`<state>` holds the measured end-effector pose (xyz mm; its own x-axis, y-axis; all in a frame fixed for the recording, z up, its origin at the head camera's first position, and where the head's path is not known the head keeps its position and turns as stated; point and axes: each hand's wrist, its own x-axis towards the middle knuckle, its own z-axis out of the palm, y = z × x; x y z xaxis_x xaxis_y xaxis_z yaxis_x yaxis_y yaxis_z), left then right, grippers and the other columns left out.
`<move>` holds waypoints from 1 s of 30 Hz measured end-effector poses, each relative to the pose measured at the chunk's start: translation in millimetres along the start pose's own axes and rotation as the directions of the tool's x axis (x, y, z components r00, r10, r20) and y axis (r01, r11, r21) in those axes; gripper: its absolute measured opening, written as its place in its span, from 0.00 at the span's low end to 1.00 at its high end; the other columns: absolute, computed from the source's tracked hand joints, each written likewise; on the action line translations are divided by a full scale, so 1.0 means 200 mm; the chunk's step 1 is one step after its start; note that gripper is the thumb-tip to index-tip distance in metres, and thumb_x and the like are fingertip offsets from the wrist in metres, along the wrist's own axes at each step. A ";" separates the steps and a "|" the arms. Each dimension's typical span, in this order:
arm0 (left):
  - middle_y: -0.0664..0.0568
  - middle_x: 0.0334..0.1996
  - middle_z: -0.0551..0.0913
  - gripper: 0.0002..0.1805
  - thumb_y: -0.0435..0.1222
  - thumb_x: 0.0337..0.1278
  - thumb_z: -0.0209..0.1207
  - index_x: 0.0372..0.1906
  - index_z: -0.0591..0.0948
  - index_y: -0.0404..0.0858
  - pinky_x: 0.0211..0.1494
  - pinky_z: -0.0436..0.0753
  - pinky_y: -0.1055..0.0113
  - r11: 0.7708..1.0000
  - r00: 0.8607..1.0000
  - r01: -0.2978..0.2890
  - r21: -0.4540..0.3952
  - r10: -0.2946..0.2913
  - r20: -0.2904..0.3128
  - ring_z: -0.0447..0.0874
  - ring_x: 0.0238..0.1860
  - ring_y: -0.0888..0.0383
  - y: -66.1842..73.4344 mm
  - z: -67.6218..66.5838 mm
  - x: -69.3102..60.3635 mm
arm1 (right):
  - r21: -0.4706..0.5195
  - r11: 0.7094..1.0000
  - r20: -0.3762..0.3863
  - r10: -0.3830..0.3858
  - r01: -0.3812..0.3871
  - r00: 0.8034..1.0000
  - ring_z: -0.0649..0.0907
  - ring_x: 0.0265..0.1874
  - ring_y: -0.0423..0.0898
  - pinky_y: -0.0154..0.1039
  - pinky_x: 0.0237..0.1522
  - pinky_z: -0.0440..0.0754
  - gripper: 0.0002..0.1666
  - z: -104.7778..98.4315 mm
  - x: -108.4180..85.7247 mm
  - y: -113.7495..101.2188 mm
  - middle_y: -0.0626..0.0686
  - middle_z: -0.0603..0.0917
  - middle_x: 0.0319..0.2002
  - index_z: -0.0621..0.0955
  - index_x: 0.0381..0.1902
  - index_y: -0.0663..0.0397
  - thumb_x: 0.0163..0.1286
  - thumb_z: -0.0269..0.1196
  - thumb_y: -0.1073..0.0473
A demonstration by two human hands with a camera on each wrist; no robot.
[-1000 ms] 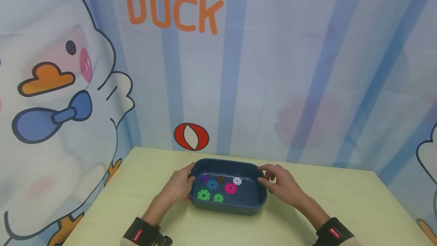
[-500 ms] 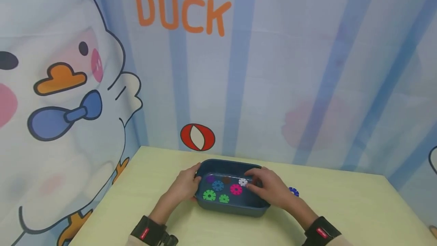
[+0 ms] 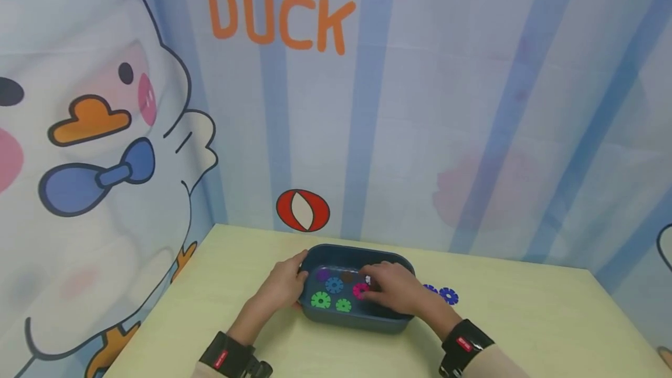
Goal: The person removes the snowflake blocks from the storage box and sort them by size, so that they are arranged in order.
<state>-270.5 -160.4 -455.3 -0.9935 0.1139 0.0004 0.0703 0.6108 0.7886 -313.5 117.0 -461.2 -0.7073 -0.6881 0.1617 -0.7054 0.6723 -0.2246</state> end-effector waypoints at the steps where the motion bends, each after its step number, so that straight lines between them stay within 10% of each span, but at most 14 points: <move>1: 0.27 0.74 0.71 0.31 0.27 0.80 0.51 0.82 0.61 0.30 0.21 0.88 0.64 1.000 1.000 -0.001 -0.002 0.001 0.000 0.89 0.24 0.54 0.00 0.00 0.00 | -0.007 1.000 0.007 -0.002 0.002 1.000 0.78 0.32 0.38 0.38 0.35 0.81 0.23 0.00 0.01 0.00 0.39 0.82 0.30 0.86 0.56 0.52 0.70 0.73 0.47; 30: 0.28 0.74 0.71 0.31 0.27 0.80 0.51 0.82 0.61 0.30 0.21 0.89 0.65 1.000 1.000 0.004 -0.004 -0.004 -0.005 0.88 0.21 0.56 -0.01 0.00 0.01 | -0.140 0.990 -0.013 0.000 -0.002 1.000 0.76 0.32 0.42 0.38 0.27 0.73 0.19 0.06 0.06 -0.03 0.47 0.78 0.35 0.82 0.43 0.51 0.62 0.79 0.52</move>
<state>-271.9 -160.4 -457.0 -0.9942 0.1072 0.0007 0.0661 0.6078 0.7913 -316.9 102.1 -469.9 -0.7077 -0.6847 0.1744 -0.7038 0.7049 -0.0885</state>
